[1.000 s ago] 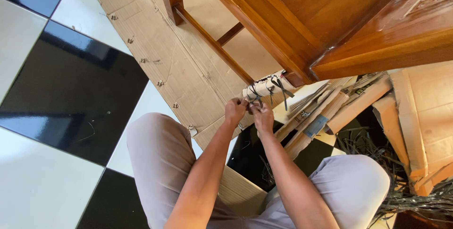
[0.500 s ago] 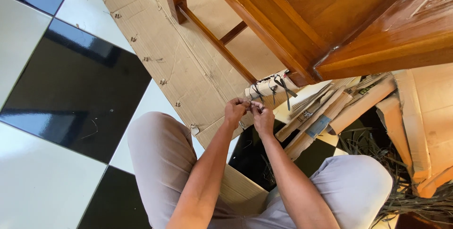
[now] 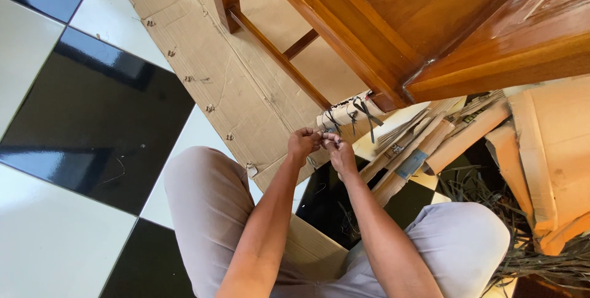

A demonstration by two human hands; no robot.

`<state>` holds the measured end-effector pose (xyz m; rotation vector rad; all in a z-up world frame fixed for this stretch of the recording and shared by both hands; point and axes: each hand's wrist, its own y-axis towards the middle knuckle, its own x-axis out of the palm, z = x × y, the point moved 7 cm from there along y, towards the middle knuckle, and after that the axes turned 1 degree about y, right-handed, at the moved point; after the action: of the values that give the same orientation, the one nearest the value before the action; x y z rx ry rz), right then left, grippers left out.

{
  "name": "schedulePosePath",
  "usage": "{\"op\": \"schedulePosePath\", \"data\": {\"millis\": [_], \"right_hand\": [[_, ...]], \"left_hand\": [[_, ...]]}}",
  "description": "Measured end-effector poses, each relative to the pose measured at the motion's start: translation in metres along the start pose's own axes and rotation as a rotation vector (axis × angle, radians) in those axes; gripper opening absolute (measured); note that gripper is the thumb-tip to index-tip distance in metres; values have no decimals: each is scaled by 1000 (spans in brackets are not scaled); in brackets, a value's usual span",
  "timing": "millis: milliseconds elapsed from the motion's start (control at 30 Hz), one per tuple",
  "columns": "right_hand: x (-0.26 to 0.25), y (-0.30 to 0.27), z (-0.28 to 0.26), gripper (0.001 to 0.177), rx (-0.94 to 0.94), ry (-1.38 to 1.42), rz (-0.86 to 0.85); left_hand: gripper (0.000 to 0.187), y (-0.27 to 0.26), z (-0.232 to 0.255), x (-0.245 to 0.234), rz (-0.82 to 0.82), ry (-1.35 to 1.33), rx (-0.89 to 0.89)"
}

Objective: Wrapping a wooden chair leg with cardboard and securing it with string

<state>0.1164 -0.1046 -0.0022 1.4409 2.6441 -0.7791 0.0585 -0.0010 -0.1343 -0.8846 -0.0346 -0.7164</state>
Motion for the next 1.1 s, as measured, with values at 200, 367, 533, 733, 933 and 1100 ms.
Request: {"op": "schedulePosePath", "data": {"millis": [200, 367, 533, 733, 933, 1100], "right_hand": [[-10, 8, 19, 24, 58, -192, 106], [-31, 17, 23, 23, 75, -380, 189], [-32, 10, 14, 22, 68, -381, 197], [-35, -1, 12, 22, 107, -397, 208], [-37, -8, 16, 23, 122, -339, 180], [-31, -10, 23, 29, 130, -329, 131]], "left_hand": [[16, -4, 18, -2, 89, 33, 135], [18, 12, 26, 0, 142, -61, 225], [17, 15, 31, 7, 153, -165, 231], [16, 14, 40, 17, 129, -219, 238], [13, 12, 49, 25, 95, -242, 275], [15, 8, 51, 21, 103, -183, 276]]}}
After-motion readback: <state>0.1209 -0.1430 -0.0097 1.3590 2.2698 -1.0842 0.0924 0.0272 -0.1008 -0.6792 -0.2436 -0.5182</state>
